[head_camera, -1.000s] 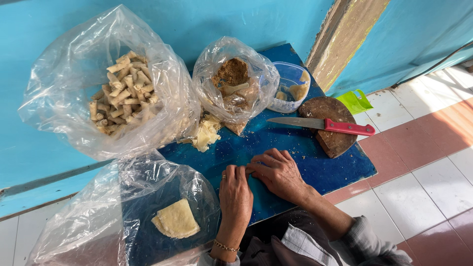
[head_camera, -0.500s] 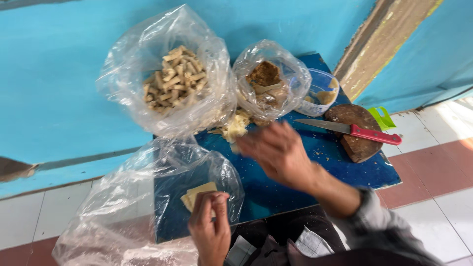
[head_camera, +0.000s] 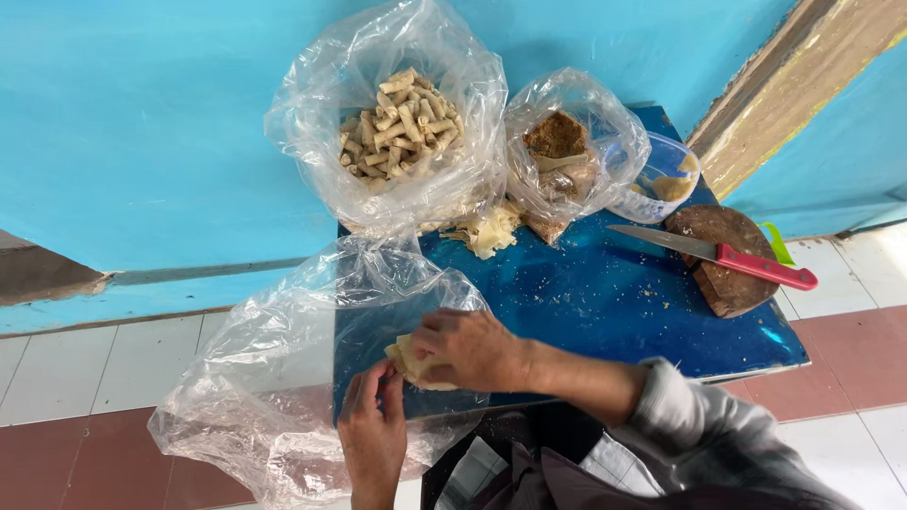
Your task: The person sits at a small table and folds triangular pastry wrappers around a scoop of brown filling taken from a plastic bag, pinching the edges closed by hand and placing the finished filled pastries into a plastic bag with others. A knife rests on a cutting board but is not used.
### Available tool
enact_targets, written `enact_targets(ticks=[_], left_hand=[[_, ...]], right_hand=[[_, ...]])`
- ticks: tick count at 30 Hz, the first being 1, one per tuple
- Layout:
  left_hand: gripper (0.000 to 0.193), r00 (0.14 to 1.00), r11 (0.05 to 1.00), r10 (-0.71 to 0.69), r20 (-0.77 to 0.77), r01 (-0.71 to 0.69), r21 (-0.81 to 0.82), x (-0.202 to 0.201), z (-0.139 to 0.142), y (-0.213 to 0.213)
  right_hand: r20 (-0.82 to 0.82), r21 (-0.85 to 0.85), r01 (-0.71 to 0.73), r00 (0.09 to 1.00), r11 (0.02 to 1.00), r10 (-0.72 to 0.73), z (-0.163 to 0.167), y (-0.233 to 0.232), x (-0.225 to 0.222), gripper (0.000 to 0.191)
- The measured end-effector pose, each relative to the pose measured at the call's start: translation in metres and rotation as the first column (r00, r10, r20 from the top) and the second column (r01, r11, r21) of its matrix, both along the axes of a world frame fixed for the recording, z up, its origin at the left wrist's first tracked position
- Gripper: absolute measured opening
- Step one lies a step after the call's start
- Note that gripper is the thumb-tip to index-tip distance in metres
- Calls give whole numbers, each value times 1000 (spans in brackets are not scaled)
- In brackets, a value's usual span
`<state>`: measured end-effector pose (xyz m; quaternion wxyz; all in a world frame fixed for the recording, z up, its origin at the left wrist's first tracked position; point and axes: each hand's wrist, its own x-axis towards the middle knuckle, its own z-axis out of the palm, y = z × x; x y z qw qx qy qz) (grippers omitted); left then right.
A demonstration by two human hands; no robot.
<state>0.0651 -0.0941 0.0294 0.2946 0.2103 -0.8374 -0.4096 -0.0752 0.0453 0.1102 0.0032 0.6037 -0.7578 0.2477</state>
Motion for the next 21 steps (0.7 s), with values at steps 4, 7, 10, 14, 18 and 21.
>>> enact_targets(ticks=[4,7,10,14,18,21], left_hand=[[22,999,999,-16,-31,14,-51,-7,-5,3],[22,996,1000,18,-83,-20,-21,-5,-1,9],[21,953,950,10,-303,-103,-294,-8,4,18],[12,976,963,89,-199,-136,-233,-9,8,26],[20,995,981,7,100,-26,191,-15,7,29],[25,998,895,-42,51,15,446,-22,4,28]], right_hand=[[72,-58,98,993,993,-94,-27,13,6,22],[196,-65,148,972,987,-133,-33,16,0,13],[290,-39,196,941,980,-177,-35,14,-8,16],[343,-7,222,916,975,-206,-31,14,-12,15],[463,-26,222,867,975,-185,-25,18,-9,15],[291,-151,128,953,980,-80,-26,26,2,12]])
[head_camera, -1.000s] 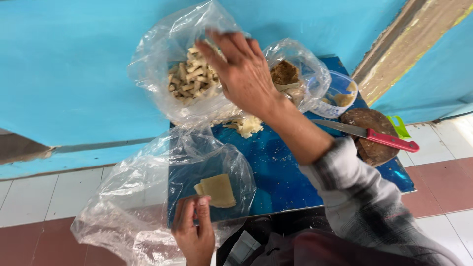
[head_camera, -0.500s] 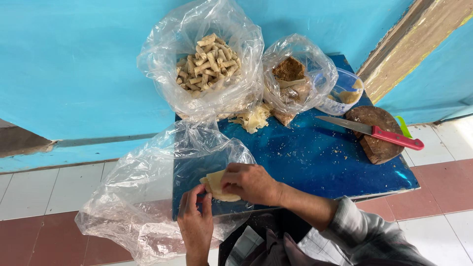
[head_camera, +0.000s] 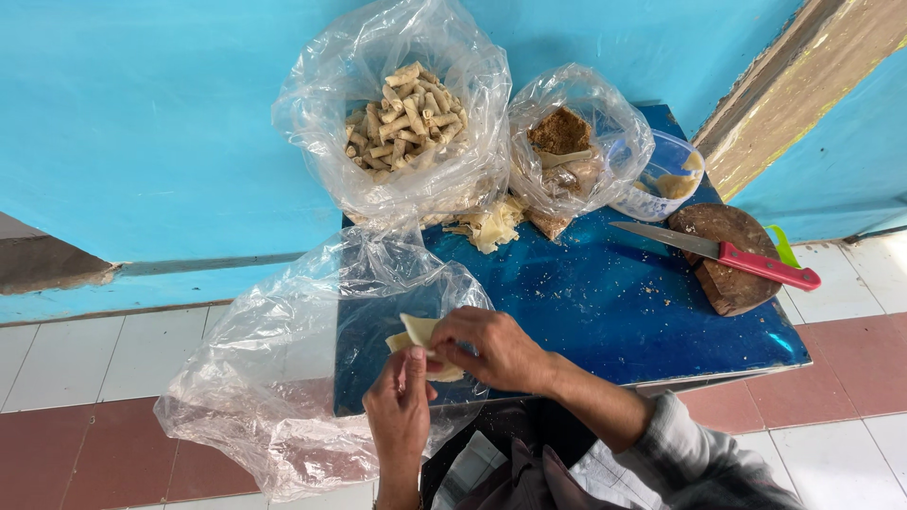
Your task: The person sits at a small table and folds triangular pastry wrappers around a scoop of brown filling taken from a plastic bag, pinching the edges closed by hand and placing the finished filled pastries into a plastic bag with others. A knife rests on a cutting board but is not used.
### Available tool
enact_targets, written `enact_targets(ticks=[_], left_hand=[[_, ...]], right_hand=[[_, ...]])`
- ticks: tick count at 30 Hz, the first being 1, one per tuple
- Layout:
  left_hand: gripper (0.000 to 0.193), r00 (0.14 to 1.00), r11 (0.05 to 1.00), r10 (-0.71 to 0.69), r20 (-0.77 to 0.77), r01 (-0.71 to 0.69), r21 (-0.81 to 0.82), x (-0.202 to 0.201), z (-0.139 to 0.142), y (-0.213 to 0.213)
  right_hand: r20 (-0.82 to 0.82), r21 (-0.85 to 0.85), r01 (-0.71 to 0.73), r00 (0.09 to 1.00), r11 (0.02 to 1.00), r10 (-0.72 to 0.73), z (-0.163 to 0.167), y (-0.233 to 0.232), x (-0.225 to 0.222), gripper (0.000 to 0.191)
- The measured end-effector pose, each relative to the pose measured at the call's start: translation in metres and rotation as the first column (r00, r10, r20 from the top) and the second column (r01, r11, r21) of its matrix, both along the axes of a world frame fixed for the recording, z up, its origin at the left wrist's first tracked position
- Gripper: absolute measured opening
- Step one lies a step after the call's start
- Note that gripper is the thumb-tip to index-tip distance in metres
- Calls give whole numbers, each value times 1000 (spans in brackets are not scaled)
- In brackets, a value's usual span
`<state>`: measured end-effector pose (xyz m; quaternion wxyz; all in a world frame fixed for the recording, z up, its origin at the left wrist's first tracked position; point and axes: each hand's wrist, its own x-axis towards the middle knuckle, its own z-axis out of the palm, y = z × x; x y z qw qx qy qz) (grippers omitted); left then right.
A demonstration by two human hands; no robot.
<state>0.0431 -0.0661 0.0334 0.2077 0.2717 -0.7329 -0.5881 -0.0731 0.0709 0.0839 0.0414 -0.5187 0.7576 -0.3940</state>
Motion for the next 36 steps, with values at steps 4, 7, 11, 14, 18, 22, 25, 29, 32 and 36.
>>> enact_targets(ticks=[4,7,11,14,18,22,25,29,32,36], left_hand=[[24,999,998,4,-53,-1,56,-2,-6,-3],[22,995,993,-39,-96,49,107,1,-8,-1],[21,957,943,-223,-186,260,208,9,-3,8],[16,924,922,-277,-264,333,198,14,5,18],[11,897,892,-327,-298,397,215,17,12,41],[10,820,826,-457,-345,535,176,20,15,57],[10,741,767,-528,-414,626,142,21,17,69],[12,750,809,-557,-358,587,-28,20,25,81],[13,754,812,-581,-305,562,-157,19,30,87],[12,809,860,-511,-292,477,-183,27,22,90]], right_hand=[[-49,-53,-24,999,998,21,-6,4,8,25],[119,-102,-4,993,995,16,-9,6,12,29],[178,-116,102,981,988,-81,-7,21,21,22],[209,-154,129,973,980,-95,1,41,25,22],[120,-167,129,987,977,-110,13,72,41,27],[227,-198,128,970,972,-82,22,109,50,20],[432,-199,156,900,968,-57,22,129,54,17],[465,-235,221,881,946,-90,16,142,62,26],[232,-257,193,963,947,-134,8,149,64,25],[520,-121,224,844,967,-130,-14,150,60,18]])
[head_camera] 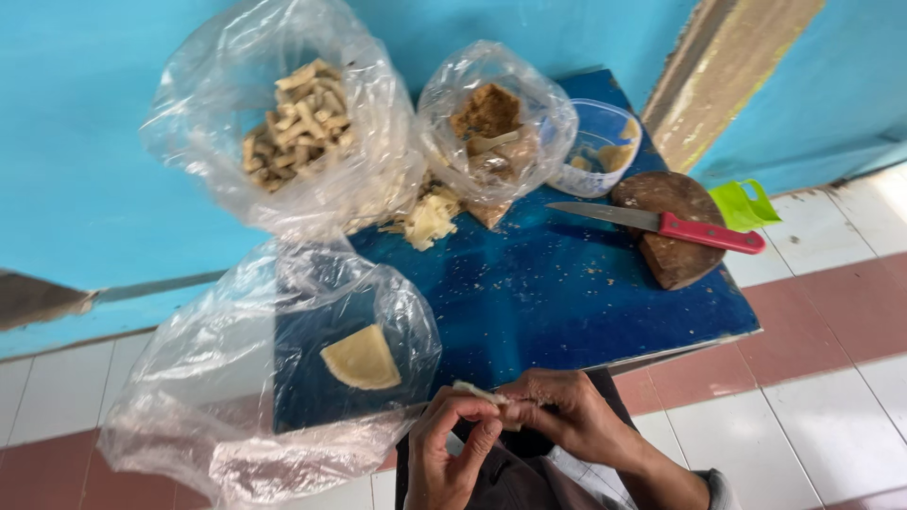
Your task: The person sits at a small table and folds triangular pastry wrappers around a scoop of brown filling taken from a plastic bag, pinching the edges closed by hand and placing the finished filled pastries into a plastic bag with others. A knife rests on a cutting board but is not used.
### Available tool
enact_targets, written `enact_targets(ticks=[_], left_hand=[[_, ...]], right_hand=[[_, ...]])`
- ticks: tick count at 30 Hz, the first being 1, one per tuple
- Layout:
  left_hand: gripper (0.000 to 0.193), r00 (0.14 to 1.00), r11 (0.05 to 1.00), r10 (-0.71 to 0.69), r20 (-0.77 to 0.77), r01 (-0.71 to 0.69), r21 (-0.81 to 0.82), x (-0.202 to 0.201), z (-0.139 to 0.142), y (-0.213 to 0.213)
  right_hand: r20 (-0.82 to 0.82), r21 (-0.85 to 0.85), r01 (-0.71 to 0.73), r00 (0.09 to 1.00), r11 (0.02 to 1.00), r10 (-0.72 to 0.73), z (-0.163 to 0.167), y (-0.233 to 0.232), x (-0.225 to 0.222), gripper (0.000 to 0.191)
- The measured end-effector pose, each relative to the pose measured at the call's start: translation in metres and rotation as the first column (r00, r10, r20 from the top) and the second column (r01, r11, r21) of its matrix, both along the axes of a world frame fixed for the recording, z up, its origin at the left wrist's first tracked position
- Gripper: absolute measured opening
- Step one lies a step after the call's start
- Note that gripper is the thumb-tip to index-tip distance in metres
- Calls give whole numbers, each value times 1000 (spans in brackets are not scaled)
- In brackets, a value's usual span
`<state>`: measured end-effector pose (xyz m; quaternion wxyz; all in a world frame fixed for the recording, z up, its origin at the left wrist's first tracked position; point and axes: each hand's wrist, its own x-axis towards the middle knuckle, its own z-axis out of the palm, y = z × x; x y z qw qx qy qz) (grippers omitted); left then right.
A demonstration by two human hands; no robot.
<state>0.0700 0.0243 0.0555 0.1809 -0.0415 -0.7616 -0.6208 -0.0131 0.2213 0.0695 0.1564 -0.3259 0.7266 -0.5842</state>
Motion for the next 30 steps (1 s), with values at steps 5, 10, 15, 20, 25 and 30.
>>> enact_targets(ticks=[5,10,15,20,25,30], left_hand=[[12,925,903,365,102,-379,204,16,-24,-26],[22,809,764,559,183,-588,266,11,-40,-96],[32,891,822,450,67,-442,359,-14,-55,-117],[33,885,809,459,78,-453,375,-23,-67,-108],[36,897,782,439,45,-406,473,-34,-64,-105],[34,866,808,489,106,-496,318,-44,-54,-114]], right_hand=[[236,-85,48,971,995,-27,-16,-46,-24,16],[-784,-47,128,610,991,-116,16,-127,-51,20],[-881,282,164,435,945,187,18,-174,-27,20],[-836,249,133,530,959,143,4,-167,-44,15],[-655,436,69,708,897,263,17,-176,-74,11],[-646,462,58,706,885,291,19,-180,-80,15]])
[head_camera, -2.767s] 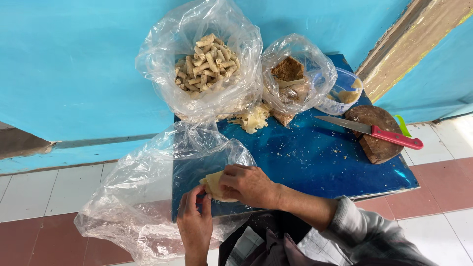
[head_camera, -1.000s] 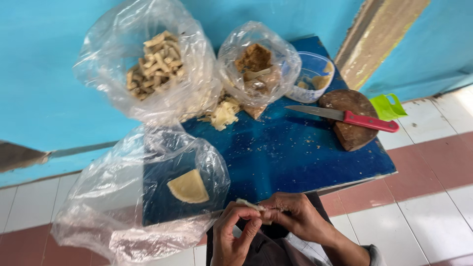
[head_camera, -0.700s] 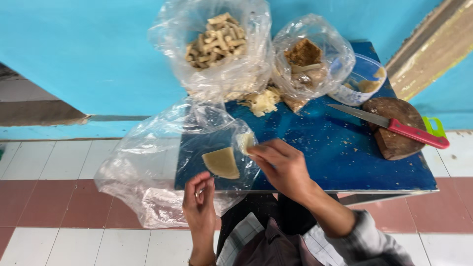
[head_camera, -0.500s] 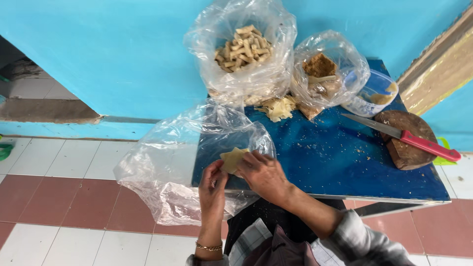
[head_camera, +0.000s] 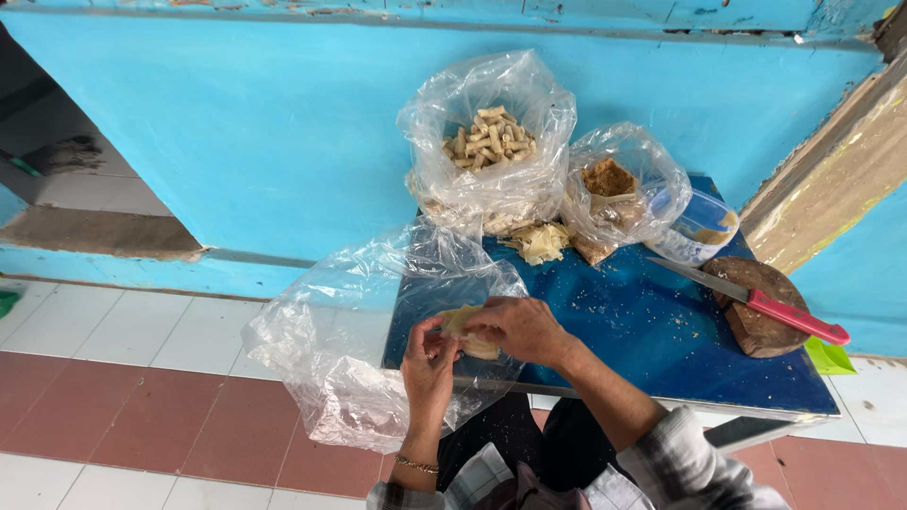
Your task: The person sits at a small table and folds triangular pastry wrappers around a scoop of brown filling taken from a plastic bag, pinching the edges closed by hand and placing the finished filled pastries into a plastic bag with others. A knife rests on a cutting board but is not used.
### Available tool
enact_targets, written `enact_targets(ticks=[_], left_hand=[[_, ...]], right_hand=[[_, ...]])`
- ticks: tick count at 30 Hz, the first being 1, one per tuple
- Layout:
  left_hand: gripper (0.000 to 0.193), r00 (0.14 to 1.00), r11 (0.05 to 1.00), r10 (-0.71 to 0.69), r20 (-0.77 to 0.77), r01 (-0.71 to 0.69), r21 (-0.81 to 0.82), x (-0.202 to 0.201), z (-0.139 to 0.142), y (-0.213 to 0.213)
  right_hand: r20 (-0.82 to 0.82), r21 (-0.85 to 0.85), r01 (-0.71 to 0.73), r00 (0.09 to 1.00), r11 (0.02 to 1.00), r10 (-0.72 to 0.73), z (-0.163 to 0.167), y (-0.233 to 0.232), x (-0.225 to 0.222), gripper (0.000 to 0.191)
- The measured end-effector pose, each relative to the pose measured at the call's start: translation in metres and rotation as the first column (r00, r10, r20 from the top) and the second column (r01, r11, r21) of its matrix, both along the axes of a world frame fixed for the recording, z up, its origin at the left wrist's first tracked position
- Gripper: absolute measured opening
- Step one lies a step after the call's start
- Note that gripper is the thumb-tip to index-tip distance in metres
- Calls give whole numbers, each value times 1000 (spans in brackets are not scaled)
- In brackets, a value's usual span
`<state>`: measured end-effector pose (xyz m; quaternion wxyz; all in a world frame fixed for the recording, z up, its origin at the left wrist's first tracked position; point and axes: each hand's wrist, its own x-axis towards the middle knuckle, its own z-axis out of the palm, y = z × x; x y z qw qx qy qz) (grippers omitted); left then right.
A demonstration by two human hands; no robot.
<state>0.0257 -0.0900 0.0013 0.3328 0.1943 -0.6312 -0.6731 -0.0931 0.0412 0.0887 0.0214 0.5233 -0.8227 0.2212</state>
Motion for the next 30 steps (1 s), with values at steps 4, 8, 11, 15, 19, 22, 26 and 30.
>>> enact_targets(ticks=[4,8,11,15,19,22,26,30], left_hand=[[32,994,980,75,85,-58,-188,-2,3,3],[37,996,986,69,60,-59,-156,-7,-1,0],[35,1000,998,-3,9,3,-55,-7,-12,-7],[36,983,997,-81,-163,79,-18,-8,-20,-16],[46,982,983,-149,-118,134,-129,-3,-13,-14],[34,998,973,69,-5,-69,-222,-8,-1,-5],[31,995,977,99,24,-92,-191,-13,9,6],[30,983,961,156,98,-129,-245,-13,6,7]], right_hand=[[-92,-166,4,996,986,-20,-16,2,13,14],[37,-170,56,998,984,-50,-17,-4,13,18],[144,-69,-19,989,997,28,-15,-2,9,19],[-30,-177,0,1000,984,-5,-21,-3,6,13],[127,-144,107,988,984,-89,-27,-17,-3,17],[153,-127,106,984,986,-87,-30,-21,-9,16],[219,-129,95,974,987,-65,-33,-19,-17,18],[244,-184,11,969,983,35,-41,-21,-22,16]])
